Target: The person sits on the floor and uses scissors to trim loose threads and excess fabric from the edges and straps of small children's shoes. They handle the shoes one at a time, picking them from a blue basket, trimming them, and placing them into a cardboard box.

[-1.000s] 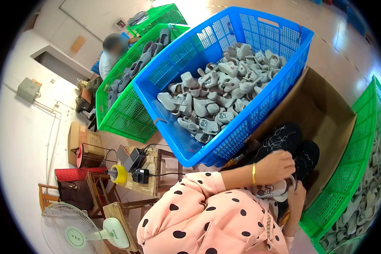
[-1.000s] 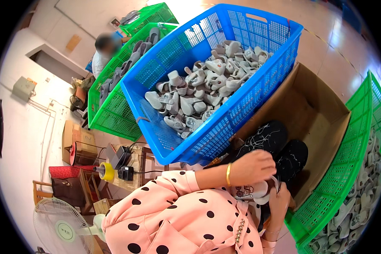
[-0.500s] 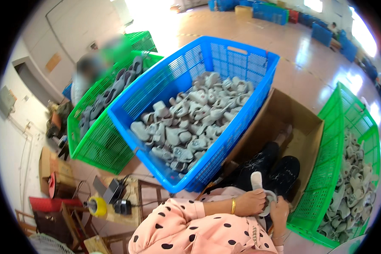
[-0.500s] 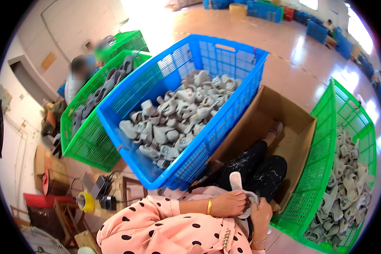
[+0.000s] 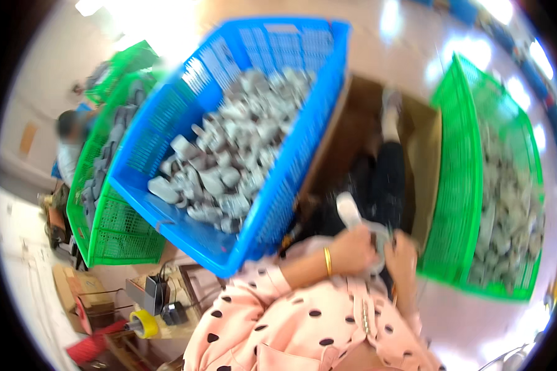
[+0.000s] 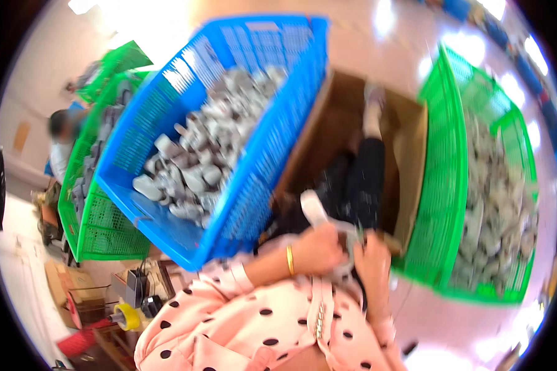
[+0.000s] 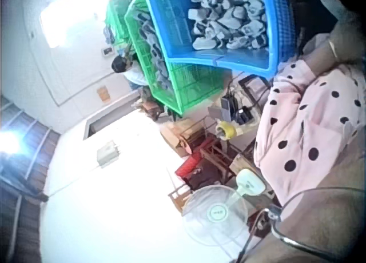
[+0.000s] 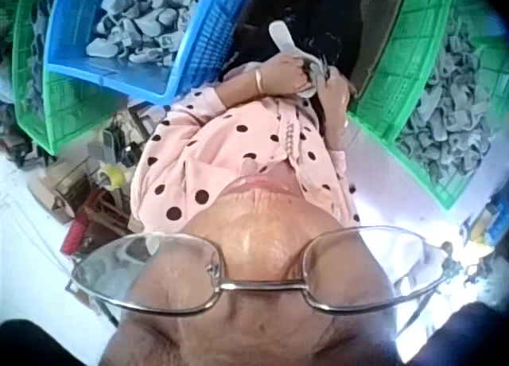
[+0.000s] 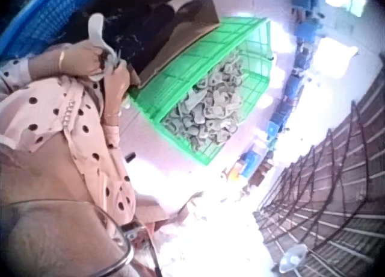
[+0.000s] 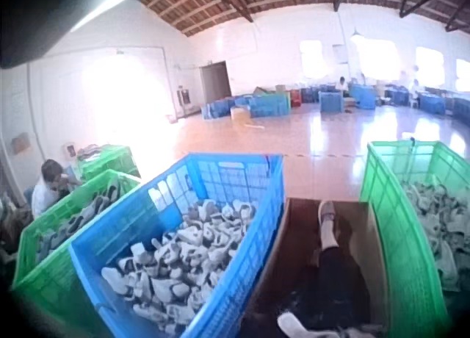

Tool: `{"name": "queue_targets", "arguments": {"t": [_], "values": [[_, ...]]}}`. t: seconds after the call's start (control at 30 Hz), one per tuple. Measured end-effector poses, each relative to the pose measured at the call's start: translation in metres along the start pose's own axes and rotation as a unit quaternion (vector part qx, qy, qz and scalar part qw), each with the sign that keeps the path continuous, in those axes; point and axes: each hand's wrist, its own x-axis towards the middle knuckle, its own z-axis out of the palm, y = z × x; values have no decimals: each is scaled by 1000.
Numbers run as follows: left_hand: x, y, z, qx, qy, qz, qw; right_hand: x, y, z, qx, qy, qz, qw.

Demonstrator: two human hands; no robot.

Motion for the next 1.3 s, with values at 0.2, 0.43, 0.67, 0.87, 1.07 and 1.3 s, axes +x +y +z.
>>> {"name": "queue_targets", "arguments": {"t": [0.2, 0.43, 0.67, 0.87, 1.07, 1.3], "values": [[-3, -33, 22, -61, 129, -99, 985, 4, 46, 31, 84, -42, 29, 995], [3, -58, 78, -118, -28, -137, 983, 9, 81, 47, 138, -107, 95, 980], [21, -64, 103, -116, -160, -161, 967, 18, 92, 58, 145, -97, 91, 980], [24, -56, 124, -136, -155, -227, 952, 22, 92, 62, 113, -96, 86, 985], [17, -59, 130, -207, -160, -269, 927, 21, 79, 59, 48, -97, 80, 991], [26, -70, 118, -212, -155, -230, 937, 35, 45, 0, -235, -67, -164, 956]]}}
